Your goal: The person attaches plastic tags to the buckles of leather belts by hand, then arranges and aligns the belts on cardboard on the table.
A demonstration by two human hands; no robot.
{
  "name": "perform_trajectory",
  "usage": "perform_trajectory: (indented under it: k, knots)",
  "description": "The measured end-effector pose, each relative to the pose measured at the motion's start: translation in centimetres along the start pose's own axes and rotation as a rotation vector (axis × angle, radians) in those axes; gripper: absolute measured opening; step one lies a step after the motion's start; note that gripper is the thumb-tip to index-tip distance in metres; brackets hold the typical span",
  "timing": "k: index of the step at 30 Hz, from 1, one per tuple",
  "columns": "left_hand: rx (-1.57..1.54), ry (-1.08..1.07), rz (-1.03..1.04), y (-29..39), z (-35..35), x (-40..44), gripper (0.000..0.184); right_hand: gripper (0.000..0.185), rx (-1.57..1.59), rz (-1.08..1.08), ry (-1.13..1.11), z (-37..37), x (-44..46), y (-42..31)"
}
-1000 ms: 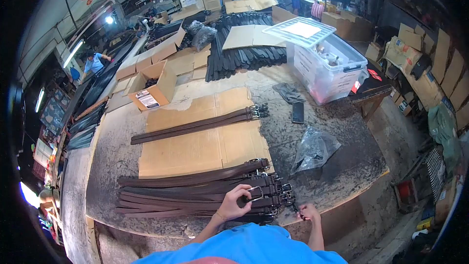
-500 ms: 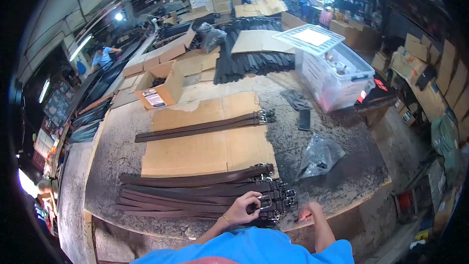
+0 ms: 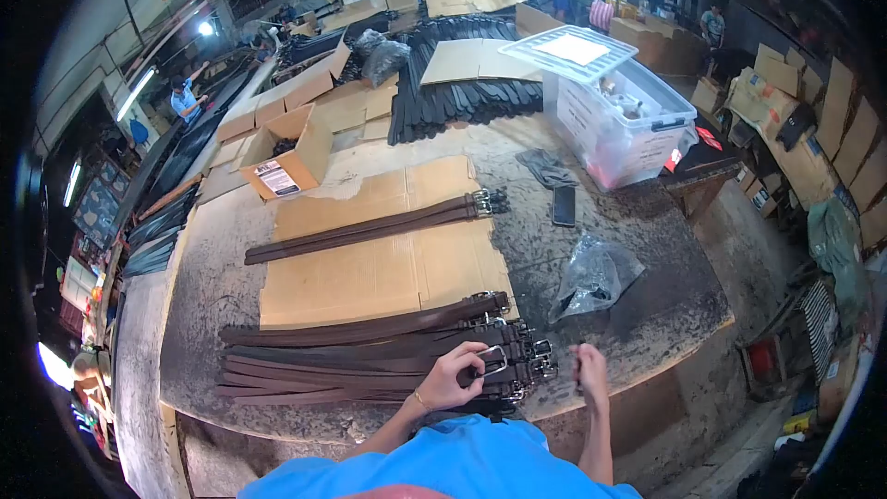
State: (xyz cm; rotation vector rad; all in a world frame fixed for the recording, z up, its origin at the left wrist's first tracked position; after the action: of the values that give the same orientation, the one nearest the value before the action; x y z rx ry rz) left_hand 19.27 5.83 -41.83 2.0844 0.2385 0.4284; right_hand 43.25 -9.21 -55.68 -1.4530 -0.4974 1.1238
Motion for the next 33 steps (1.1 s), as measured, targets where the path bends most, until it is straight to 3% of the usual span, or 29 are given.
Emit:
perform_trajectory:
  k: [2, 5, 8, 10, 14, 15, 17, 19, 21, 22, 23, 24, 25, 27, 28, 31, 33]
  knots:
    - [-0.038, -0.04, -0.034, 0.2, 0.0, 0.2, 0.018, 0.021, -0.14, 0.074, -0.228, 4.3, -0.2, -0.9]
    - [-0.063, 0.024, -0.056, 0.5, -1.1, -0.4, 0.019, 0.023, 0.015, -0.011, -0.58, 11.4, -2.0, -3.8]
    - [-0.05, 0.084, -0.032, 0.8, -2.2, -1.6, 0.021, 0.026, 0.154, -0.097, -0.652, 13.9, -2.1, -5.5]
    - [-0.036, 0.129, -0.033, 1.3, -3.0, -2.5, 0.021, 0.029, 0.036, 0.134, -0.606, 13.3, -1.2, -3.9]
    - [-0.069, 0.188, -0.059, 1.6, -3.7, -3.6, 0.023, 0.03, -0.297, 0.154, -0.805, 14.5, -2.0, -4.3]
    - [-0.068, 0.188, -0.062, 1.4, -3.5, -3.7, 0.023, 0.03, -0.295, 0.155, -0.806, 14.6, -2.1, -5.1]
    - [-0.062, 0.189, -0.029, 1.1, -3.4, -3.5, 0.024, 0.033, -0.006, -0.078, -0.655, 13.8, -1.4, -8.0]
    - [-0.047, 0.192, -0.023, 1.4, -3.3, -3.2, 0.024, 0.031, 0.137, -0.359, -0.257, 10.3, 0.4, -9.3]
    - [-0.041, 0.188, -0.02, 1.8, -2.8, -3.2, 0.025, 0.021, -0.064, -0.228, -0.019, 6.9, 2.3, -7.1]
    - [-0.043, 0.177, -0.016, 2.0, -2.7, -3.1, 0.025, 0.015, -0.327, -0.205, -0.048, 7.1, 2.1, -6.4]
    - [-0.038, 0.166, -0.009, 2.1, -2.7, -2.9, 0.026, 0.017, -0.591, -0.312, -0.247, 9.0, 1.2, -6.1]
    - [-0.099, 0.145, -0.053, 1.8, -2.5, -2.9, 0.027, 0.018, -0.746, -0.232, -0.525, 12.1, -0.7, -6.4]
    - [-0.098, 0.14, -0.049, 1.9, -2.4, -2.8, 0.027, 0.016, -0.734, -0.231, -0.859, 14.7, -2.8, -6.1]
    - [-0.075, 0.138, -0.028, 2.1, -2.6, -2.7, 0.027, 0.012, -0.634, -0.116, -1.079, 16.0, -4.7, -6.4]
    - [-0.071, 0.134, -0.022, 2.0, -2.7, -2.4, 0.027, 0.012, -0.635, -0.122, -1.073, 15.8, -3.9, -6.9]
    - [-0.065, 0.145, -0.011, 1.7, -2.9, -2.6, 0.029, 0.012, -0.303, -0.126, -0.517, 11.1, 0.9, -6.6]
    - [-0.093, 0.138, -0.03, 1.7, -3.1, -2.5, 0.03, 0.014, -0.714, -0.131, -0.327, 10.0, 1.4, -5.9]
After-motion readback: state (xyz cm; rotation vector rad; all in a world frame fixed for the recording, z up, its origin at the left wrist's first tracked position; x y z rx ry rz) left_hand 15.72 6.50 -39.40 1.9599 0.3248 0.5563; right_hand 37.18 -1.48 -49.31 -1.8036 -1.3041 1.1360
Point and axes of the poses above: each hand's wrist, its own x-axis towards the middle knuckle, its own z-axis out of the palm, y = z × x, the point moved 7 cm from there along x, towards the middle knuckle, and after that the axes turned 15 degrees about -y, right-handed, at the moved point
